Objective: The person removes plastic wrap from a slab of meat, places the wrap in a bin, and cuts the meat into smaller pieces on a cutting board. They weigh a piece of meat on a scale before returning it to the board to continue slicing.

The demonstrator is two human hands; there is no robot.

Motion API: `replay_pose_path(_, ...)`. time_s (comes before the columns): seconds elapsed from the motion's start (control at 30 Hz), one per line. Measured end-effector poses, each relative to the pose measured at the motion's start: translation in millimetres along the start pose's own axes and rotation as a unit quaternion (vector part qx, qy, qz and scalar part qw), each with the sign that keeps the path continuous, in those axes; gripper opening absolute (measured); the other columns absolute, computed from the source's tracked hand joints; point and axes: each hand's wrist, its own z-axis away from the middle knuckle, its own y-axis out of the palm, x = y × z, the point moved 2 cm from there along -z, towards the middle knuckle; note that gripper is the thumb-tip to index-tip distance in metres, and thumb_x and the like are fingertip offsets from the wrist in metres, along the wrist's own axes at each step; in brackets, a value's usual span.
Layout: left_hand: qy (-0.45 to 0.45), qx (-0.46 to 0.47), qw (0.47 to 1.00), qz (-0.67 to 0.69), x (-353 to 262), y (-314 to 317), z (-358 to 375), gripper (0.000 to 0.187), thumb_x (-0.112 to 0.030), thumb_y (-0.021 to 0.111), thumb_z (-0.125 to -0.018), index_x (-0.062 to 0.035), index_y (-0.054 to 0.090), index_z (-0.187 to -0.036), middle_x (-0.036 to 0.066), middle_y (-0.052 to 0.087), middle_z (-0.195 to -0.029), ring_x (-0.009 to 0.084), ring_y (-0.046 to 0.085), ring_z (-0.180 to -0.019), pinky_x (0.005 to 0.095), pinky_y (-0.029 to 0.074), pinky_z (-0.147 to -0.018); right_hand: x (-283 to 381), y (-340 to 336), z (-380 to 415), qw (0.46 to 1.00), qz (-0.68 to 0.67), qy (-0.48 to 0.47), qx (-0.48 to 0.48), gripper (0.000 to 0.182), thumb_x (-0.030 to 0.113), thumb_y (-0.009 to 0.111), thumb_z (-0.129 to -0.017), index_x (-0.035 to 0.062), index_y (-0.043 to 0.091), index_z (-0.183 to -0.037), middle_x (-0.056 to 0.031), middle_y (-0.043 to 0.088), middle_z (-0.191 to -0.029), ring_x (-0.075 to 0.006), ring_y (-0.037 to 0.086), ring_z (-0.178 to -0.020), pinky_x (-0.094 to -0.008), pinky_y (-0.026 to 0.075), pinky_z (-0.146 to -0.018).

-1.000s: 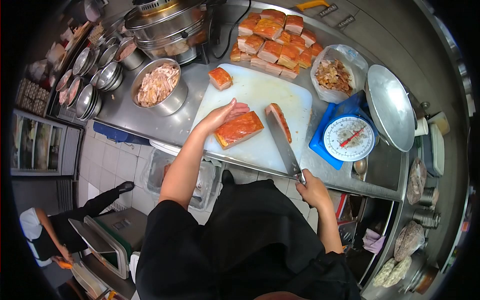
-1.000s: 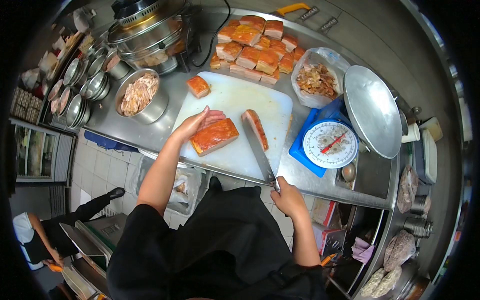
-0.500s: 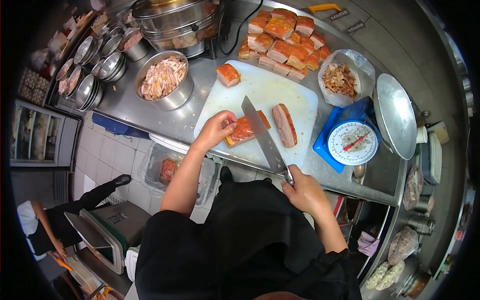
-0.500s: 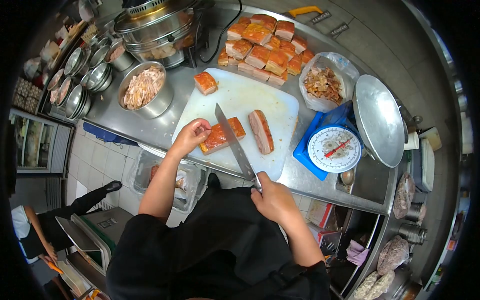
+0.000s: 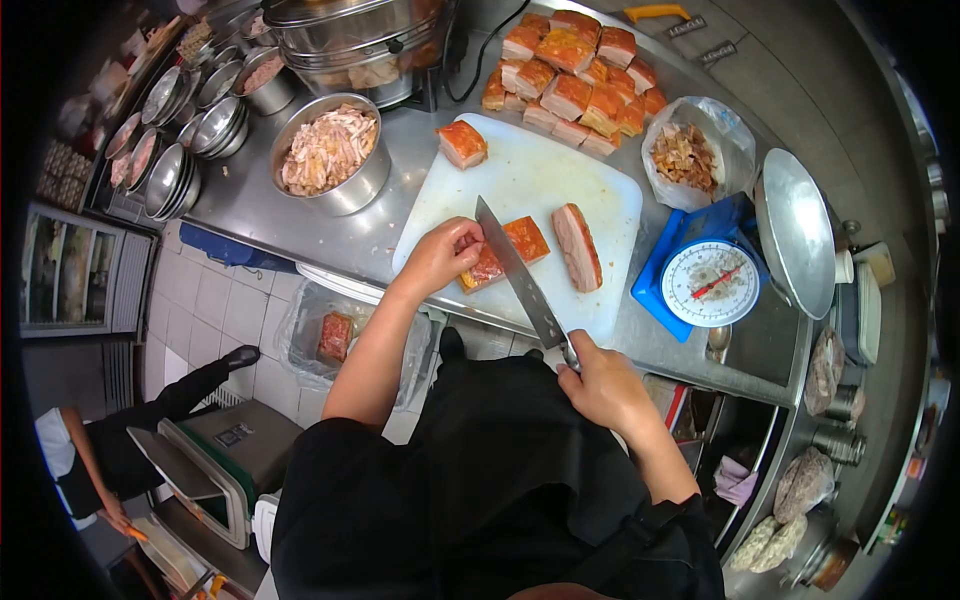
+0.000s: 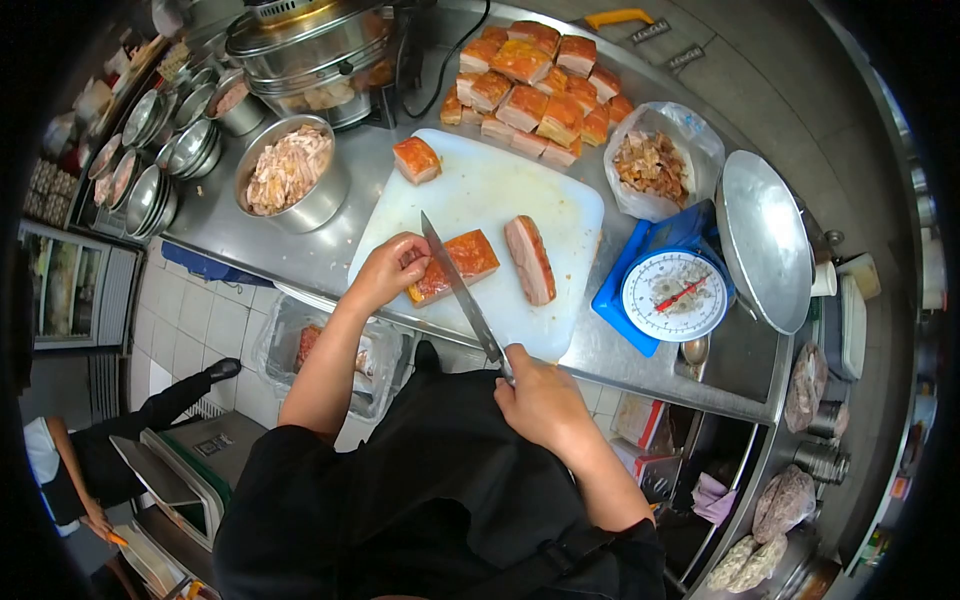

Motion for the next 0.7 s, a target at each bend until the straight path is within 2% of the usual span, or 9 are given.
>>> replay_pose_path(0.07, -0.008, 0.002, 1.000, 0.005, 2, 0, 0, 0.014, -0.007, 0.069, -0.090, -0.0012, 0.063, -0.101, 0.006, 0.061, -0.092, 0.0157, 0.061, -0.081, 0.0301, 0.051, -0.076, -1, 2, 0, 1.000, 0.009, -0.009, -0.004, 0.038, 0.023, 0.063, -0.094, -0.0001, 0.051, -0.122, -0.0308, 0.069, -0.086, -0.0518, 0.066, -0.087, -0.0577, 0.050, -0.079)
replay_pose_path(0.2, -0.008, 0.001, 1.000, -0.009, 3, 0, 0, 0.015, -0.008, 0.069, -0.089, -0.0009, 0.063, -0.102, 0.008, 0.062, -0.093, 0.0174, 0.062, -0.081, 0.0307, 0.052, -0.076, 0, 4, 0, 1.000, 0.007, -0.013, -0.008, 0.038, 0.023, 0.063, -0.094, -0.0002, 0.050, -0.122, -0.0309, 0.069, -0.086, -0.0520, 0.066, -0.087, -0.0581, 0.050, -0.080)
replay_pose_path(0.33, 0.027, -0.012, 0.999, -0.015, 9, 2, 0, 0.013, -0.008, 0.070, -0.091, -0.0033, 0.064, -0.102, 0.005, 0.062, -0.091, 0.0132, 0.061, -0.074, 0.0281, 0.049, -0.069, 1, 5, -2, 1.000, 0.012, -0.016, -0.003, 0.032, 0.020, 0.061, -0.094, -0.0014, 0.050, -0.115, -0.0298, 0.069, -0.086, -0.0511, 0.066, -0.088, -0.0579, 0.050, -0.081)
replay_pose_path(0.43, 0.034, -0.022, 0.999, -0.023, 7, 8, 3, 0.016, -0.009, 0.070, -0.090, -0.0023, 0.063, -0.102, 0.009, 0.062, -0.094, 0.0186, 0.063, -0.079, 0.0309, 0.051, -0.073, 1, 7, -6, 1.000, 0.020, -0.022, 0.000, 0.028, 0.018, 0.060, -0.094, -0.0028, 0.049, -0.110, -0.0288, 0.069, -0.087, -0.0502, 0.066, -0.090, -0.0573, 0.050, -0.083)
replay_pose_path(0.5, 0.083, -0.140, 0.986, -0.022, 1, 20, 14, 0.017, -0.008, 0.069, -0.087, -0.0012, 0.061, -0.101, 0.013, 0.060, -0.099, 0.0270, 0.062, -0.089, 0.0357, 0.051, -0.081, 1, 6, -7, 0.999, 0.024, -0.022, 0.004, 0.028, 0.017, 0.060, -0.095, -0.0037, 0.049, -0.109, -0.0287, 0.069, -0.088, -0.0501, 0.066, -0.090, -0.0572, 0.050, -0.083)
replay_pose_path(0.53, 0.083, -0.139, 0.987, -0.021, 6, 29, 18, 0.017, -0.008, 0.069, -0.087, -0.0012, 0.061, -0.101, 0.013, 0.060, -0.099, 0.0270, 0.062, -0.089, 0.0357, 0.051, -0.081, 3, 5, -8, 0.999, 0.029, -0.017, 0.012, 0.027, 0.017, 0.060, -0.095, -0.0041, 0.049, -0.108, -0.0290, 0.069, -0.089, -0.0502, 0.066, -0.090, -0.0572, 0.050, -0.083)
replay_pose_path(0.6, 0.120, -0.235, 0.963, -0.051, 13, 41, 23, 0.018, -0.006, 0.069, -0.083, -0.0012, 0.059, -0.098, 0.015, 0.059, -0.102, 0.0331, 0.059, -0.097, 0.0399, 0.049, -0.087, 6, 2, -9, 0.999, 0.034, -0.010, 0.021, 0.027, 0.017, 0.059, -0.095, -0.0044, 0.049, -0.108, -0.0293, 0.069, -0.089, -0.0503, 0.066, -0.091, -0.0572, 0.050, -0.083)
replay_pose_path(0.7, 0.140, -0.251, 0.955, -0.076, 16, 47, 25, 0.018, -0.004, 0.068, -0.082, -0.0022, 0.058, -0.097, 0.016, 0.059, -0.103, 0.0342, 0.058, -0.098, 0.0421, 0.049, -0.087, 11, -4, -8, 0.998, 0.050, -0.009, 0.029, 0.028, 0.017, 0.060, -0.095, -0.0042, 0.048, -0.108, -0.0301, 0.068, -0.088, -0.0504, 0.066, -0.091, -0.0571, 0.050, -0.083)
